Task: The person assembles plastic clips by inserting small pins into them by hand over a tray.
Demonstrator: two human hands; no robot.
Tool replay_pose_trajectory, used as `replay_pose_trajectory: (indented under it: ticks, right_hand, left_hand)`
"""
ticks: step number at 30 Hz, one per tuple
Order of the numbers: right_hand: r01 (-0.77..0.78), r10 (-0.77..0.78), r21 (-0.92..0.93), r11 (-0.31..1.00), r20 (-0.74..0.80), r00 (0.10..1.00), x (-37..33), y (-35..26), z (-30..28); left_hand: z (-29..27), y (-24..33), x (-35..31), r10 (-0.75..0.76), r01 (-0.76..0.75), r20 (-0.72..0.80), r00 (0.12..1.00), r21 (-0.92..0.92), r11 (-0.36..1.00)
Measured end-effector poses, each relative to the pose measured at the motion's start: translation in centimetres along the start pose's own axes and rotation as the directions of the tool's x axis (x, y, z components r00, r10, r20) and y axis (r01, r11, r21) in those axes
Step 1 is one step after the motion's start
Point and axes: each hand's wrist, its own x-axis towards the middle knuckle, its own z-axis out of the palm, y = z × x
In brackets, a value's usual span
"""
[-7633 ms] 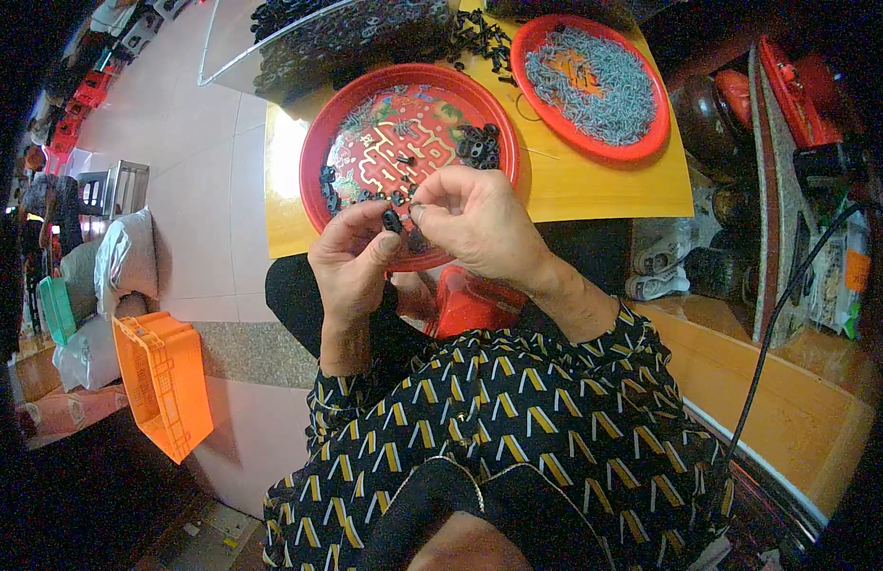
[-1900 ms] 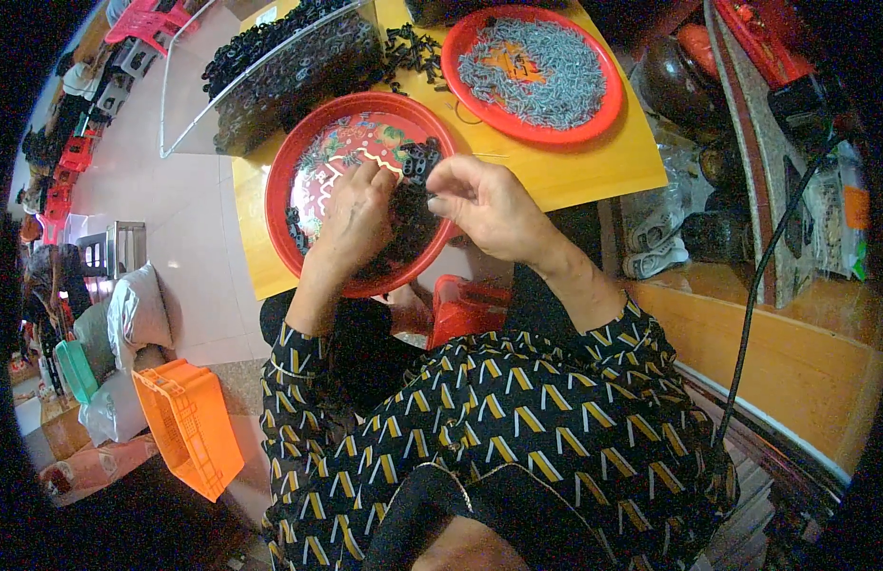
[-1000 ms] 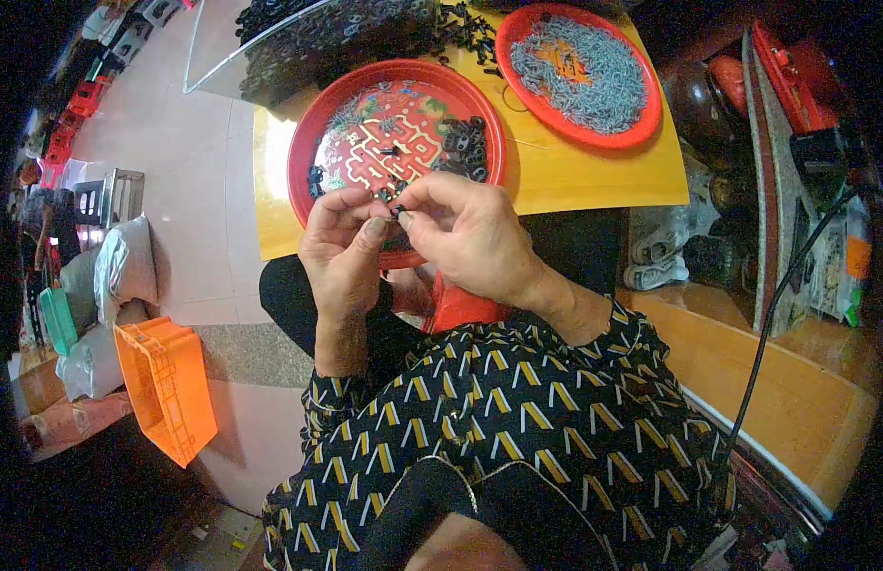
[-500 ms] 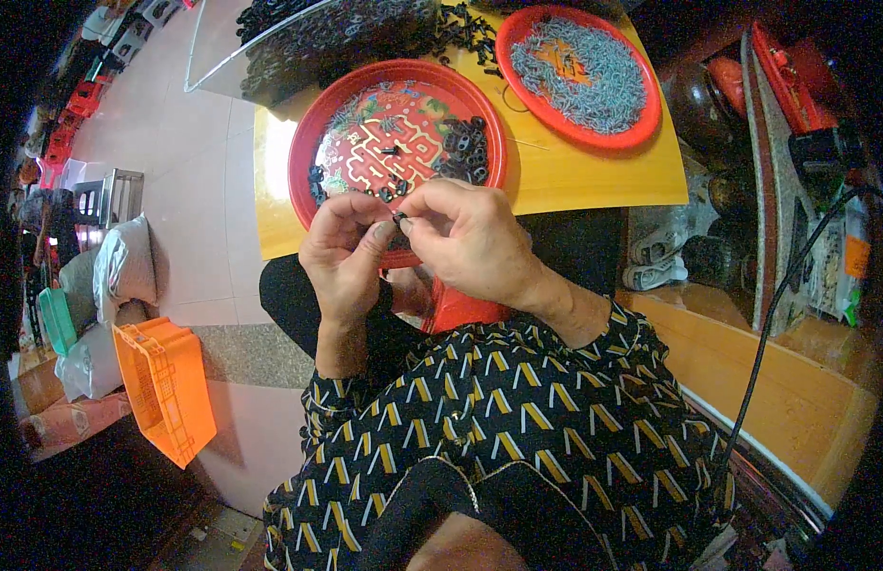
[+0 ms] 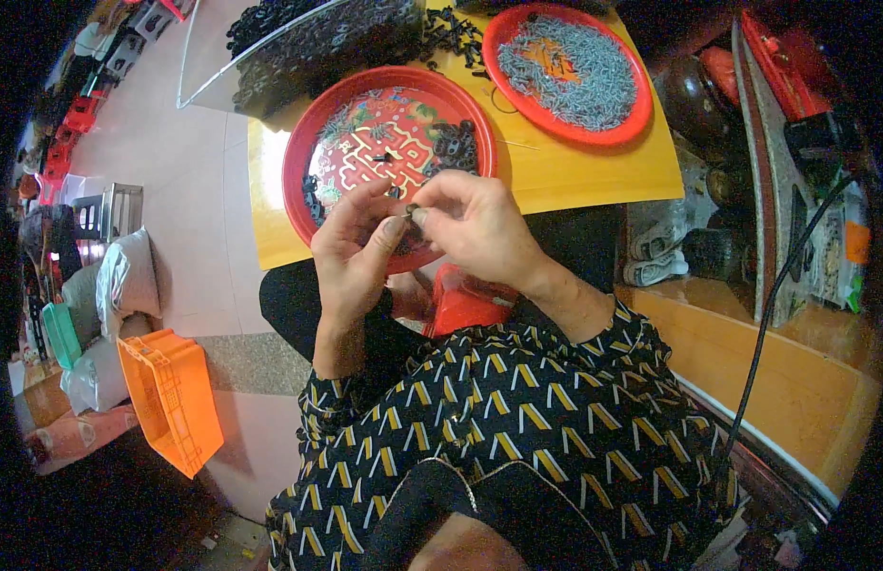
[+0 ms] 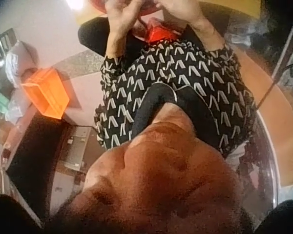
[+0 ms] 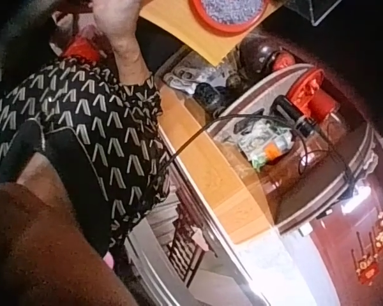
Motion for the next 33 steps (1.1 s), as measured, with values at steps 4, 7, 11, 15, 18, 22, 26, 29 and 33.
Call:
replay_pose_trajectory:
  ticks: [4, 7, 11, 15, 18, 22, 26, 29, 33]
  right_hand:
    - [0.005, -0.005, 0.002, 1.0, -0.109, 0.994, -0.1, 0.5, -2.0]
    - [0.03, -0.032, -0.019, 0.999, -0.17, 0.985, -0.2, 0.4, -3.3]
    - [0.044, -0.043, 0.001, 0.999, -0.198, 0.979, 0.1, 0.0, -3.1]
    - [0.029, -0.023, 0.02, 0.999, -0.242, 0.97, -0.3, 0.1, -3.5]
    - [0.009, -0.007, 0.01, 1.0, -0.199, 0.98, -0.3, 0.2, -3.8]
    - [-0.005, 0.016, 0.073, 0.997, -0.152, 0.988, -0.3, 0.3, -3.8]
    - [-0.021, 0.039, 0.217, 0.976, -0.079, 0.996, -0.1, 0.5, -3.8]
    - [-0.062, 0.07, 0.227, 0.972, -0.025, 0.997, 0.0, 0.4, -3.0]
    - [-0.065, 0.061, 0.191, 0.979, 0.028, 0.998, 0.2, 0.1, -1.5]
  left_hand:
    - [-0.7, -1.0, 2.3, 0.098, -0.098, 0.017, 0.995, 0.336, 0.937]
    - [-0.2, -1.3, 5.5, 0.156, -0.282, 0.24, 0.958, 0.694, 0.662]
    - [0.8, -3.6, 8.4, 0.275, -0.457, 0.371, 0.887, 0.795, 0.399]
    - [2.5, -4.4, 9.0, 0.333, -0.498, 0.399, 0.855, 0.811, 0.307]
    - [2.6, -4.4, 8.8, 0.286, -0.509, 0.436, 0.853, 0.817, 0.271]
    - [1.2, -2.8, 7.7, 0.44, -0.575, 0.406, 0.801, 0.724, 0.38]
    - [-0.1, -1.1, 4.7, -0.108, 0.092, 0.181, 0.978, 0.091, 0.992]
    - [-1.4, -1.4, 2.8, -0.167, 0.234, 0.226, 0.96, -0.311, 0.921]
    - [-2.4, -1.7, 1.2, -0.173, 0.291, 0.247, 0.954, -0.603, 0.743]
